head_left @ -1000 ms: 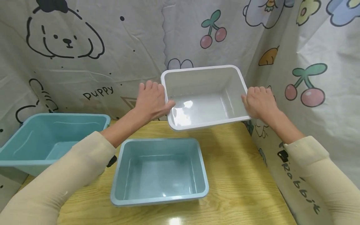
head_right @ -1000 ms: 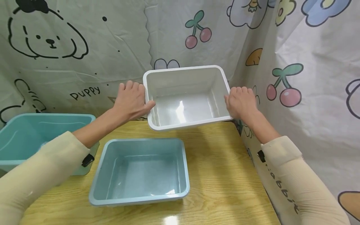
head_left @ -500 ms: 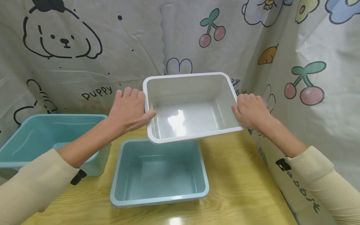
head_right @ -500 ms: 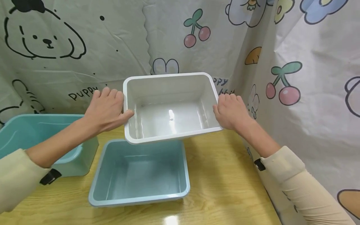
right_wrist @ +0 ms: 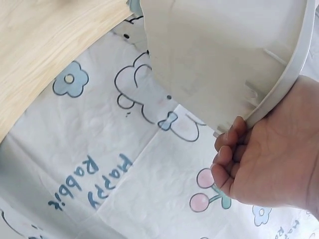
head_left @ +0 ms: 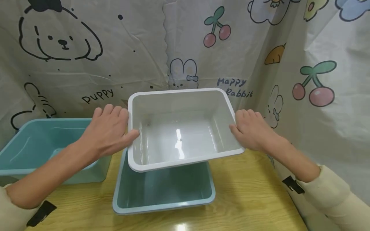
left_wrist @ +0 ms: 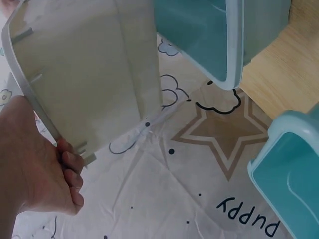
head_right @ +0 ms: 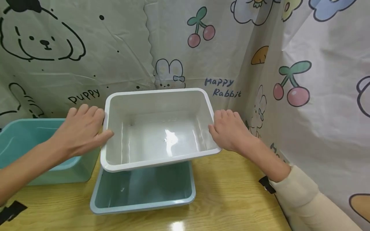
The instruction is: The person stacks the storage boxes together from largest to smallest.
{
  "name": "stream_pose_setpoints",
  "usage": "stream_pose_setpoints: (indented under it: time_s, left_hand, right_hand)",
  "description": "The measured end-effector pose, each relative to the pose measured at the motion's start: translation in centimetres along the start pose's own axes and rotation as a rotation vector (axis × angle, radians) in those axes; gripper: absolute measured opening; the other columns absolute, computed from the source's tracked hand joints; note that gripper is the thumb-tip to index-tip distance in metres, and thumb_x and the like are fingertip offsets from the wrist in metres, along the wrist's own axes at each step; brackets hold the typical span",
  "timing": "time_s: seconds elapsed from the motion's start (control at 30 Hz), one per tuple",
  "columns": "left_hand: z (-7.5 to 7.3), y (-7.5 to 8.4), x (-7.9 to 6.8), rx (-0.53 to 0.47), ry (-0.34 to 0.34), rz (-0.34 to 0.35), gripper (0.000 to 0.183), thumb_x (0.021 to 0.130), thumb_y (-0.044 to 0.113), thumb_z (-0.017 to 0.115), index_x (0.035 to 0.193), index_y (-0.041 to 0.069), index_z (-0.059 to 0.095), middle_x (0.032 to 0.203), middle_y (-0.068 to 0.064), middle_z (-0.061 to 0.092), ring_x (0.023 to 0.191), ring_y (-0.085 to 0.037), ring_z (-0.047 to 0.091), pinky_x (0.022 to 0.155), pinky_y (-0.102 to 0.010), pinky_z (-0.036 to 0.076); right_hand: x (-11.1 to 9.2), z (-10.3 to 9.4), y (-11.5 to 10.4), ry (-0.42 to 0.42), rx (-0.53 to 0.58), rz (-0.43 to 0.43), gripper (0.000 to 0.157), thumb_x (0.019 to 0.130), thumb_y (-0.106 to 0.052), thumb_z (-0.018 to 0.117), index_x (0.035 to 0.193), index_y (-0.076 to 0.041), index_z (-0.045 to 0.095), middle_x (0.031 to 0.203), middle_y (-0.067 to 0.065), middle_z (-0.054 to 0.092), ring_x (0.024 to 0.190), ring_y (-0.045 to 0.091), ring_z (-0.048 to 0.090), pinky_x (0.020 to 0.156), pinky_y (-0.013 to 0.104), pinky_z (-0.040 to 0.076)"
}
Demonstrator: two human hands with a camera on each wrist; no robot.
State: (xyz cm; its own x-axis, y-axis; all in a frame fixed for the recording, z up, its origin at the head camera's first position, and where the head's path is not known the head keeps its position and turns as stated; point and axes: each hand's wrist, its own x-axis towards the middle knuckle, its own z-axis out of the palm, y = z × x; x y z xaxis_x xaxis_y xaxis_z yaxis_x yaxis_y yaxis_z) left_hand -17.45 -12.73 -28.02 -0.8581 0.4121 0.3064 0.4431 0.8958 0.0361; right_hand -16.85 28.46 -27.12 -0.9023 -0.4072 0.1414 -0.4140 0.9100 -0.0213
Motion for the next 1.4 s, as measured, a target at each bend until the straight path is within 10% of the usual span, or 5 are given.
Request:
stream_pose_setpoints:
  time_s: [0.43,1.4]
  left_hand:
    - [-0.8,-0.6,-2.8,-0.004,-0.047,0.054,0.021,0.081,0.029,0.051,0.074,0.012,0.039,0.071,-0.002,0.037,0.072,-0.026,0.034,0.067,-0.039,0.024]
    - [-0.3,-2.3,-4.2,-0.045,-0.153,0.068,0.02,0.087,0.03,0.053,0.077,0.014,0.046,0.07,0.001,0.041,0.069,-0.022,0.035,0.063,-0.035,0.028]
  right_hand:
    - [-2.8,0.5,-2.6,-0.008,0.068,-0.005,0.021,0.1,-0.024,0.048,0.097,-0.003,0.05,0.083,0.006,0.05,0.079,0.026,0.047,0.07,0.039,0.037]
    - [-3.0,1.8,-4.6,-0.056,0.099,-0.016,0.021,0.099,-0.026,0.051,0.091,-0.006,0.05,0.076,0.001,0.044,0.075,0.022,0.044,0.073,0.042,0.037]
